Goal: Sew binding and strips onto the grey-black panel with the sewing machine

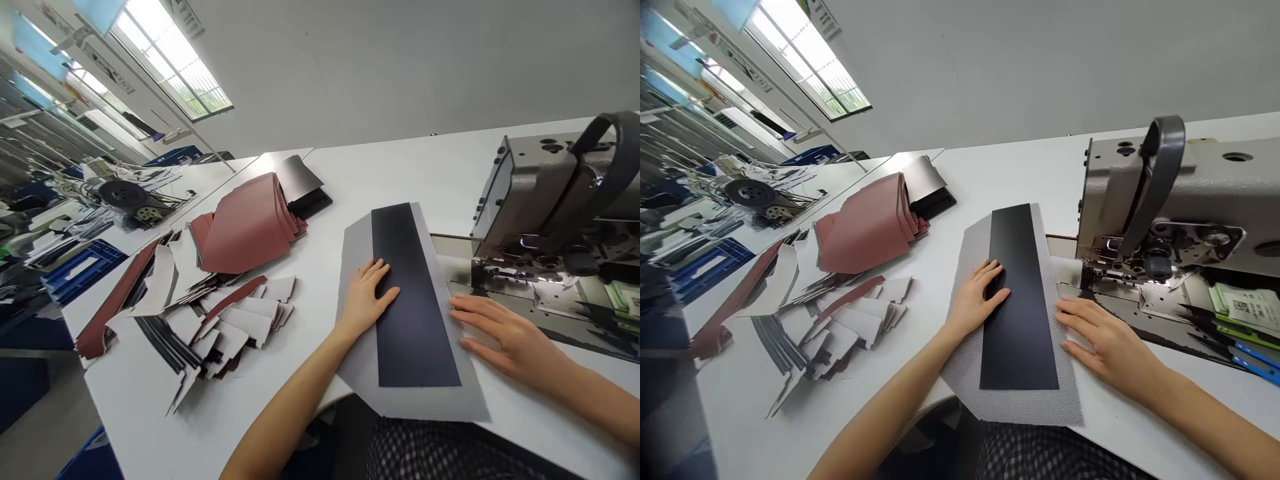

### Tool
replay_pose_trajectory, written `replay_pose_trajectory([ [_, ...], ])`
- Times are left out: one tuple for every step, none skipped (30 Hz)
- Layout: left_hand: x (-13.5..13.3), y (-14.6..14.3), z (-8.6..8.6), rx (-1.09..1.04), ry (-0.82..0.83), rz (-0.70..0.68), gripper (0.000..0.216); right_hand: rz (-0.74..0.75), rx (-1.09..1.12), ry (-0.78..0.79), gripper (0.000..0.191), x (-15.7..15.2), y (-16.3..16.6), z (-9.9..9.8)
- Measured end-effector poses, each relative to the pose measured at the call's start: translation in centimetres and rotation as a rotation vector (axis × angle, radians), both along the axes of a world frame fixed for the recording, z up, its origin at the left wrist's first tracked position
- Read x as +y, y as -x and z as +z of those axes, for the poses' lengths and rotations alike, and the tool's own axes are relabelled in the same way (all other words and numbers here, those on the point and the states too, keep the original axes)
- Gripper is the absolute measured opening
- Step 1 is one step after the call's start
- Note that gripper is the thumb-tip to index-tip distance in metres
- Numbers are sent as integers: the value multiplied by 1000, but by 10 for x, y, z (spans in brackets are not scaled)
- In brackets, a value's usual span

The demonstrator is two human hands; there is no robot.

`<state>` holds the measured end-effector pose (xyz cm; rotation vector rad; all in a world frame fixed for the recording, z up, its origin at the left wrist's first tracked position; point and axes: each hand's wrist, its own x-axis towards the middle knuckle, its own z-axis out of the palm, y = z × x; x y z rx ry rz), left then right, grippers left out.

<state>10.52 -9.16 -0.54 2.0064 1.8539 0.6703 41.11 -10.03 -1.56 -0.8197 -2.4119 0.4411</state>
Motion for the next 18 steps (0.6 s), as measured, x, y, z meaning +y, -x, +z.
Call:
replay_pose_trajectory([
  [1,0,0,-16,14,-15,52,25,-25,-11,39,2,-3,-3],
  [1,1,0,-31,15,-24,54,47,-46,-12,43,3,-5,-5],
  [2,1,0,-44,6,-25,56,61,-61,-9,44,3,-6,-7],
  [2,1,-1,-53,-7,-23,57,67,-72,-6,45,3,-7,-8],
  [1,1,-1,-59,-20,-19,58,67,-80,-3,45,3,-7,-9],
  [1,1,-2,-63,-30,-18,57,65,-87,0,45,3,-7,-9],
  [0,1,-2,-65,-34,-22,56,63,-93,4,45,3,-7,-10],
  [-1,0,-2,-67,-34,-29,55,61,-99,9,45,2,-6,-10],
  [-2,0,-2,-69,-33,-36,53,61,-102,15,44,2,-6,-10],
  [-2,0,-2,-70,-31,-42,51,61,-103,20,44,2,-6,-10],
  [-3,0,-2,-70,-30,-45,50,61,-105,25,43,2,-6,-10],
  [-2,0,-1,-69,-28,-49,48,62,-110,29,43,2,-6,-11],
  [-1,0,-1,-68,-27,-51,48,63,-117,29,43,2,-6,-11],
  [1,1,-1,-66,-26,-56,49,66,-126,27,42,3,-6,-12],
  [3,2,0,-62,-25,-62,50,66,-134,23,42,3,-5,-12],
  [4,2,1,-56,-24,-68,52,64,-136,17,42,3,-5,-11],
  [4,1,3,-49,-27,-69,54,57,-133,7,41,3,-5,-10],
  [1,-1,5,-37,-36,-68,55,49,-121,-10,40,2,-5,-8],
])
